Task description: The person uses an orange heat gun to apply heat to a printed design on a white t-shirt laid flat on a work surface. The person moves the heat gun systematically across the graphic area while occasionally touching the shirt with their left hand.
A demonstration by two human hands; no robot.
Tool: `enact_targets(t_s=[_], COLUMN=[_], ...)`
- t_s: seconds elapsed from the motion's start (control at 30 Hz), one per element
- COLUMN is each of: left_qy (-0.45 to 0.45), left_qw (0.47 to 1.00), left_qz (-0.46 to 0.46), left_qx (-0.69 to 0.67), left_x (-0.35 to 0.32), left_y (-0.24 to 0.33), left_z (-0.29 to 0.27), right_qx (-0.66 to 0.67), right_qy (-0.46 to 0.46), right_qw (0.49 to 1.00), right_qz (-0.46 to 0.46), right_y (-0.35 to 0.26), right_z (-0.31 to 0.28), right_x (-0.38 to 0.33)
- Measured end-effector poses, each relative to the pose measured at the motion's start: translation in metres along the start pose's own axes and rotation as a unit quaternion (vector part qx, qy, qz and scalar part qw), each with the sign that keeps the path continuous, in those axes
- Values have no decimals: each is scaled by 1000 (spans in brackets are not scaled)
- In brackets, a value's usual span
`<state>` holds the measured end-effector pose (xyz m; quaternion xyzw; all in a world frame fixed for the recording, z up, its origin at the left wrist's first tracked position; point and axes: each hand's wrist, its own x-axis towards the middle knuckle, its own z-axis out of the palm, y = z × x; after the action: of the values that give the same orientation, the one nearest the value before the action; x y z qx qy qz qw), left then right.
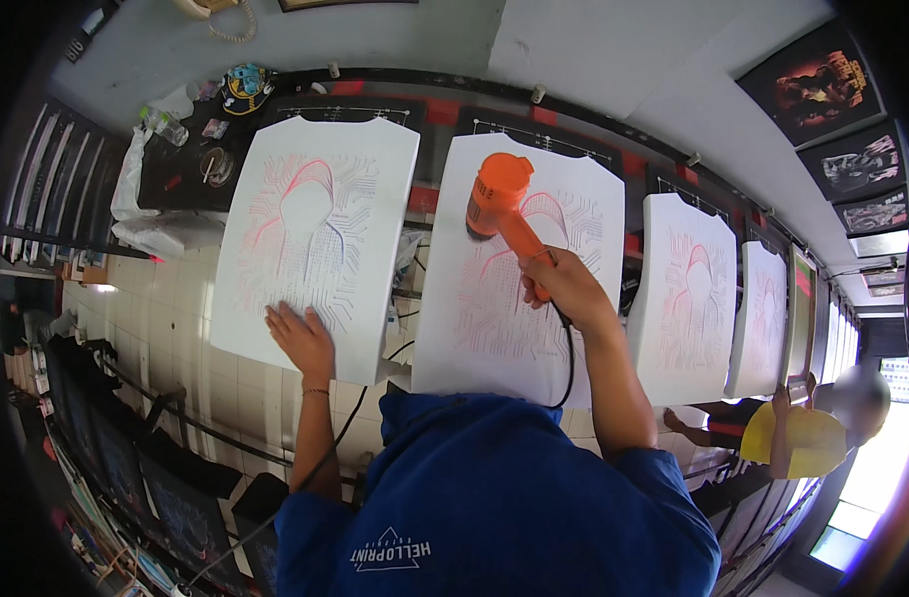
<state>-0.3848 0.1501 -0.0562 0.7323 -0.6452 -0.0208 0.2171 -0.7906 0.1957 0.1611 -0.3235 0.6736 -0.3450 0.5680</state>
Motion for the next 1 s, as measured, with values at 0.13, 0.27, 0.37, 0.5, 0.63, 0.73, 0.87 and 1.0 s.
enact_targets(t_s=[0.13,0.27,0.37,0.5,0.63,0.73,0.87,1.0], left_qy=[10,-4,-29,-43,-55,-60,-54,-33], left_qw=[998,995,996,998,998,997,996,994], left_qz=[-59,-87,-70,-22,26,26,-40,-83], left_qx=[23,47,50,37,31,37,59,57], left_x=[23,25,18,-1,-16,-8,23,32], left_y=[-19,-12,3,23,36,27,-1,-22], left_z=[1,9,11,13,9,12,9,9], right_qx=[-1,6,37,8,10,33,40,35], right_qy=[36,56,46,85,65,50,58,54], right_qw=[999,998,998,996,998,998,998,998], right_qz=[12,0,21,17,21,5,-3,25], right_y=[5,17,23,25,23,19,23,23], right_z=[-14,-20,-31,-24,-30,-33,-32,-36], right_x=[-15,-25,-33,-42,-46,-37,-29,-48])
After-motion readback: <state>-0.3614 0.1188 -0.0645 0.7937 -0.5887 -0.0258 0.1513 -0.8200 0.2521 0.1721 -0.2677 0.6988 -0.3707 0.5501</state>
